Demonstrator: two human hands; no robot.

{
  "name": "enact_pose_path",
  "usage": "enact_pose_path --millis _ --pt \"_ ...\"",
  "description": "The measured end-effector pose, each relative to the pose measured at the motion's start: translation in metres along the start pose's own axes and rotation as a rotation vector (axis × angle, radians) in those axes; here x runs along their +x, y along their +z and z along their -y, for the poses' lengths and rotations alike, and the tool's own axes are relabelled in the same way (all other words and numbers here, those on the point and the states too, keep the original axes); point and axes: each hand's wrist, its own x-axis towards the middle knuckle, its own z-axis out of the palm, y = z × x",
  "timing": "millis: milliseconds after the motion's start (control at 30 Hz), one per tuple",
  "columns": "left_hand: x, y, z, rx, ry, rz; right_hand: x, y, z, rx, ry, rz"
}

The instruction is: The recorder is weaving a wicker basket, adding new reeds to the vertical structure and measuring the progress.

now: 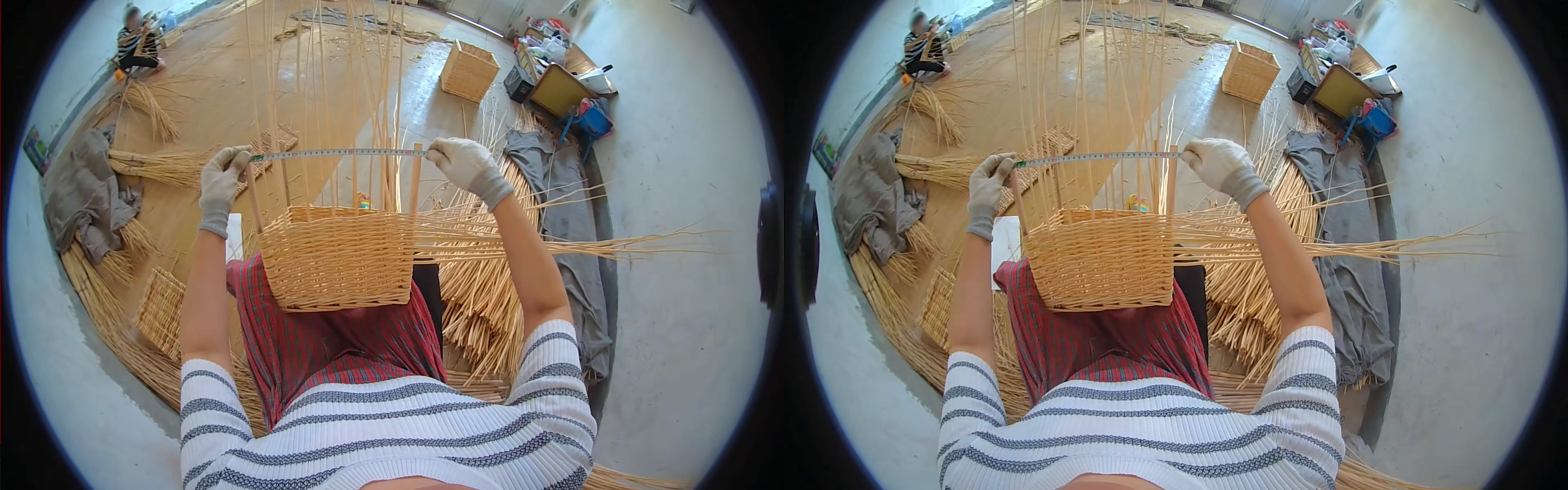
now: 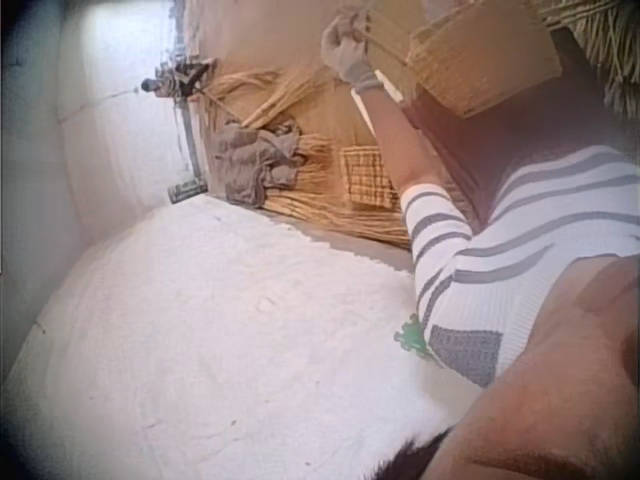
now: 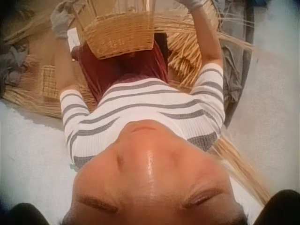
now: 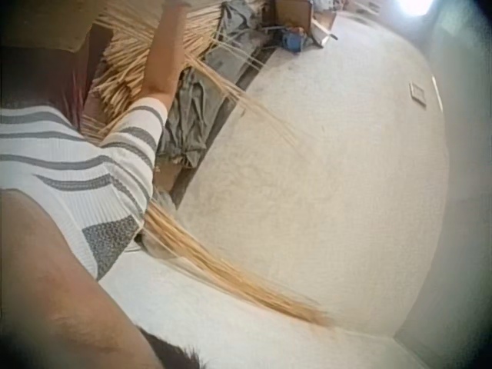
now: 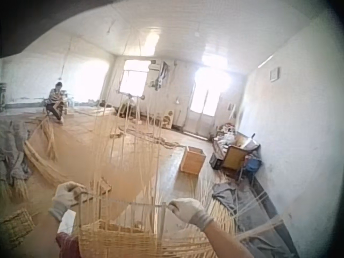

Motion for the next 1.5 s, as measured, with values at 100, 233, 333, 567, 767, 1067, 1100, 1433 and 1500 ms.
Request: enact_pose_path --millis 100,233,333,567,767,1067,1100,1433,1500 --pt "0.001 0.007 -0.008 0.030 -0.040 -0.014 -0.004 0.007 -0.005 0.016 0.006 -0.058" --pt "-0.005 0.010 -0.014 0.085 -0.088 -0.024 0.000 0.011 -0.010 0.025 -0.080 -0.124" --pt "-0.004 0.008 -0.016 0.120 -0.093 -0.024 0.001 0.010 -0.010 0.055 -0.090 -0.095" --pt "-0.007 0.021 -0.015 0.152 -0.032 -0.058 -0.001 0.010 -0.013 0.075 -0.073 -0.070" --pt "-0.007 0.009 -0.030 0.159 -0.116 0.000 -0.004 0.011 -0.002 0.052 -0.069 -0.103" --pt "-0.022 0.019 -0.017 -0.038 -0.040 -0.104 -0.015 0.013 0.009 0.226 0.045 0.035" --pt "-0.031 0.030 -0.019 -0.204 -0.021 -0.210 -0.019 0.018 0.008 0.231 0.054 0.040" --pt "-0.071 0.051 0.014 -0.224 -0.442 -0.180 -0.007 0.098 0.052 1.436 0.351 -0.176" --pt "-0.071 0.055 0.014 -0.199 -0.462 -0.218 -0.004 0.103 0.052 1.384 0.334 -0.198"
